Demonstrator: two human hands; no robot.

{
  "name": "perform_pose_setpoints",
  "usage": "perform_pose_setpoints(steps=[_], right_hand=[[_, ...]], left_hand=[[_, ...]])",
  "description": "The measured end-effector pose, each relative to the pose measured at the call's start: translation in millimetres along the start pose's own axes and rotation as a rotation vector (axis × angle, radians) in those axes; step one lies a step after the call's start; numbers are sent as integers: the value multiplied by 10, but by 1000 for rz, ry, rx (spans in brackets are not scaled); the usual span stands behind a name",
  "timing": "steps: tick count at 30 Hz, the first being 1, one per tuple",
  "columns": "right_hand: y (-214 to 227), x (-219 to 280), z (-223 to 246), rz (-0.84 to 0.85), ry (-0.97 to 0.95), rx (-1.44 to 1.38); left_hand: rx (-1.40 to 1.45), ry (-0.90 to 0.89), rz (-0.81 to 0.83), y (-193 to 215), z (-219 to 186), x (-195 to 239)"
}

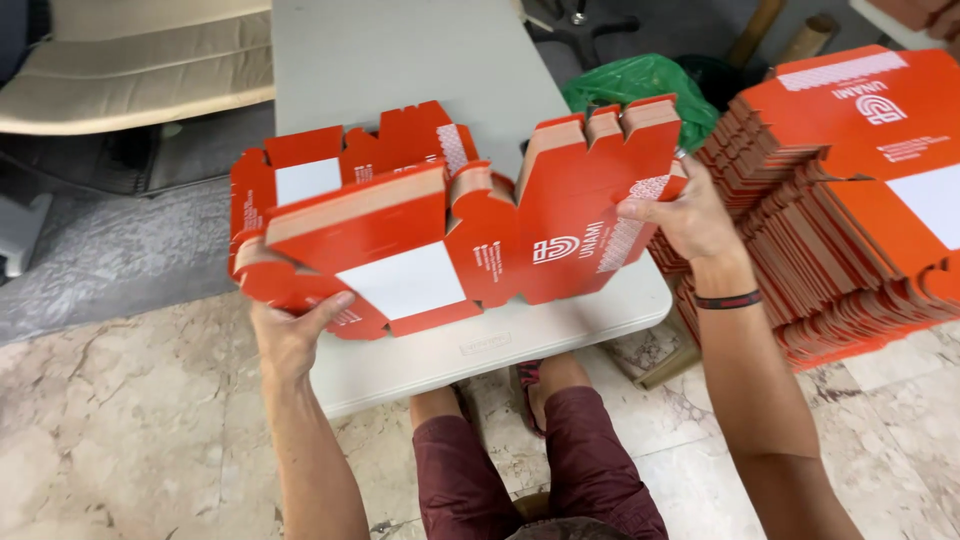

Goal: Stacking and organizing flat-packed cardboard boxes on a table and floor

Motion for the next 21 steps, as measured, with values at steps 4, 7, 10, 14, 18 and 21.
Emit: perform_pose_setpoints(steps=[4, 7, 10, 14, 18, 21], right_hand=[[-49, -38, 72, -10, -28, 31], [80, 8, -82, 14, -47, 104], [24, 56, -31, 44, -30, 194], [-112, 171, 18, -7, 80, 153], [-50, 141, -176, -54, 87, 188], [-221, 168, 18, -57, 89, 148]], left_hand=[[52, -36, -7, -194, -481, -45], [15, 38, 19, -50, 54, 74], [-38, 126, 22, -80, 67, 117], [17, 148, -35, -127, 117, 248], [16, 170, -64, -39, 583, 268], [140, 75, -81, -169, 332, 267]])
Point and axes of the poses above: each hand's wrist, its own x-axis away from the middle knuckle, its own y-axis out of the back of the hand, z = x × y, the point moved 7 cm from there along -x, towards the middle knuckle, and after that the axes turned 8 degrees about z, right-handed, at the moved point
